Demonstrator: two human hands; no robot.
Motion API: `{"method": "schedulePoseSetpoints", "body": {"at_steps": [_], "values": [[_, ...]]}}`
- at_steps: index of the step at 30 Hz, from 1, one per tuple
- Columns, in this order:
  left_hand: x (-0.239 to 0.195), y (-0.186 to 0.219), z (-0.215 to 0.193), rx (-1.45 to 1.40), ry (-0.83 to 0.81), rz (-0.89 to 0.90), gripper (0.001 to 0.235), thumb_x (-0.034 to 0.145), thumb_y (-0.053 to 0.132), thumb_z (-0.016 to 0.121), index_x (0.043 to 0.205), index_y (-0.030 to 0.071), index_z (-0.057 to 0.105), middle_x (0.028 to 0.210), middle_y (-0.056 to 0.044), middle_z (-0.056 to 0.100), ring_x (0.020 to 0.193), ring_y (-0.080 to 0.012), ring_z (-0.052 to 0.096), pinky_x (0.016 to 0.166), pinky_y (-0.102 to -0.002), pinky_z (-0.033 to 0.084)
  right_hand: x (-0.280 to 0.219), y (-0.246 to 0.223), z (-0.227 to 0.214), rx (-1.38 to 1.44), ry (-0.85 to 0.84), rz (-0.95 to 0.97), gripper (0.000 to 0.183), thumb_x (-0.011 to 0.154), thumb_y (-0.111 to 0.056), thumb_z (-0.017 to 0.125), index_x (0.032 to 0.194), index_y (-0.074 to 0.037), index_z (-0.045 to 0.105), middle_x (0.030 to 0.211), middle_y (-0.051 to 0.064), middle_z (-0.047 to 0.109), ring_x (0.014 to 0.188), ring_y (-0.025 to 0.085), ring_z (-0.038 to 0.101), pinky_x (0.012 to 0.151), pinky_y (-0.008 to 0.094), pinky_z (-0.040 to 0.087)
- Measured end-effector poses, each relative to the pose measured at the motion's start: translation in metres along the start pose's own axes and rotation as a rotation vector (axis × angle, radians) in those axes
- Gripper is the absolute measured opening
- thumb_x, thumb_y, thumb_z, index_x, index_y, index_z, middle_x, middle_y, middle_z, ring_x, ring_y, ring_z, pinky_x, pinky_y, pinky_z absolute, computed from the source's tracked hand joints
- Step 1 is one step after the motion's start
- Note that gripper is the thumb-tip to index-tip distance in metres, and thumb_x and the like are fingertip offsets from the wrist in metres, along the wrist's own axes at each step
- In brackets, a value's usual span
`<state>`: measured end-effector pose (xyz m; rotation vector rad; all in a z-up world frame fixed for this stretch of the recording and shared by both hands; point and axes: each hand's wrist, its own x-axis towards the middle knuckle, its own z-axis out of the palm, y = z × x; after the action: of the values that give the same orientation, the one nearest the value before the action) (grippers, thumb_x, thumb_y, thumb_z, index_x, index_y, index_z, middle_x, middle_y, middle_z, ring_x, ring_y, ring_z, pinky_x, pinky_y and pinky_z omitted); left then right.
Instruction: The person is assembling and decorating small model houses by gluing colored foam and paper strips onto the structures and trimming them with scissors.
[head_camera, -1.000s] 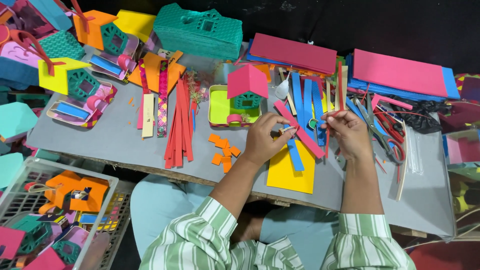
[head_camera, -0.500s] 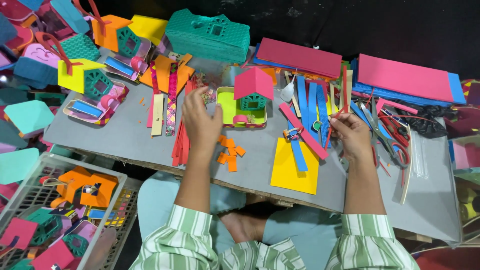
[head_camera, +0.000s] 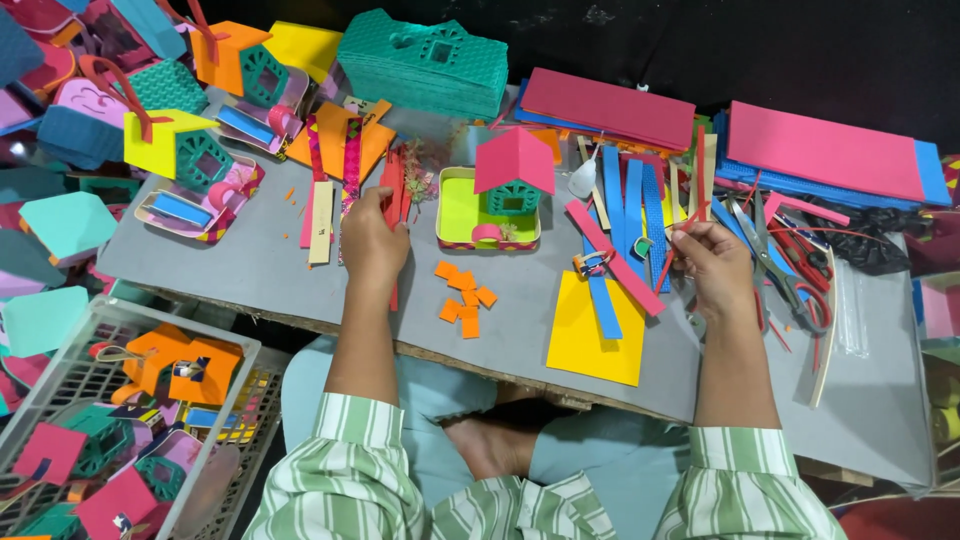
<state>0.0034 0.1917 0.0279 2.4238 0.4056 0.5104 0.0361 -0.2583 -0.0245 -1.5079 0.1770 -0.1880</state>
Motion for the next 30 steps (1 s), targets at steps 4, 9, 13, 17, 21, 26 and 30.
{"method": "schedulePoseSetpoints", "body": {"at_steps": [4,9,13,17,21,26,30], "values": [[-0.010,0.008,0.005,0.018,-0.017,0.104,0.051,0.075,-0.004,0.078,0.124,0.007,0.065,0.113,-0.019,0.064,0.109,-0.0451,0.064,0.084,-0.054,0.056,-0.004,-0.005,0.004,-0.005,-0.020,-0.014,0.018,0.093,-0.010,0.079,0.109,-0.007,0.073,0.085,0.005,0.067,0.071,0.010,0.069,0.060,0.019,0.060],[-0.024,0.017,0.028,0.152,0.144,0.312,0.033,0.079,-0.006,0.073,0.106,0.013,0.075,0.120,-0.011,0.065,0.111,-0.0353,0.064,0.083,-0.044,0.056,-0.008,-0.010,0.005,-0.031,-0.013,-0.025,0.016,0.094,-0.009,0.079,0.108,-0.007,0.073,0.085,0.006,0.066,0.071,0.011,0.069,0.061,0.019,0.060],[-0.014,0.009,0.029,0.142,0.120,0.297,0.043,0.077,-0.007,0.073,0.114,0.014,0.072,0.120,-0.010,0.065,0.112,-0.0351,0.063,0.087,-0.045,0.056,-0.004,-0.005,0.002,-0.027,-0.011,-0.029,0.015,0.094,-0.009,0.079,0.107,-0.007,0.072,0.085,0.005,0.066,0.071,0.011,0.069,0.060,0.019,0.061],[0.023,-0.006,0.019,0.180,0.140,0.221,0.041,0.080,0.018,0.082,0.115,0.019,0.062,0.107,-0.006,0.068,0.108,-0.0354,0.061,0.087,-0.056,0.049,-0.005,-0.008,0.007,-0.039,0.000,-0.029,0.014,0.094,-0.008,0.079,0.106,-0.007,0.072,0.086,0.007,0.067,0.071,0.012,0.069,0.059,0.019,0.059],[0.086,-0.045,0.035,0.389,0.266,0.285,0.021,0.082,0.013,0.077,0.094,0.030,0.074,0.107,0.005,0.059,0.108,-0.0265,0.051,0.086,-0.046,0.040,-0.001,0.001,0.003,-0.063,0.004,-0.028,0.014,0.093,-0.008,0.079,0.106,-0.006,0.073,0.084,0.007,0.068,0.070,0.013,0.070,0.059,0.019,0.059],[0.134,-0.071,0.065,0.539,0.302,0.463,0.022,0.079,0.010,0.078,0.089,0.030,0.080,0.096,-0.002,0.057,0.097,-0.0277,0.054,0.077,-0.044,0.035,-0.006,-0.009,0.006,-0.059,0.017,-0.028,0.014,0.093,-0.008,0.078,0.106,-0.007,0.073,0.083,0.006,0.067,0.069,0.012,0.069,0.059,0.019,0.059],[0.147,-0.073,0.061,0.637,0.294,0.491,0.018,0.080,0.015,0.077,0.086,0.031,0.081,0.091,-0.003,0.059,0.091,-0.0279,0.056,0.078,-0.048,0.034,-0.005,-0.006,0.006,-0.065,0.023,-0.022,0.014,0.093,-0.007,0.077,0.107,-0.006,0.073,0.083,0.006,0.067,0.069,0.011,0.068,0.060,0.019,0.058]]}}
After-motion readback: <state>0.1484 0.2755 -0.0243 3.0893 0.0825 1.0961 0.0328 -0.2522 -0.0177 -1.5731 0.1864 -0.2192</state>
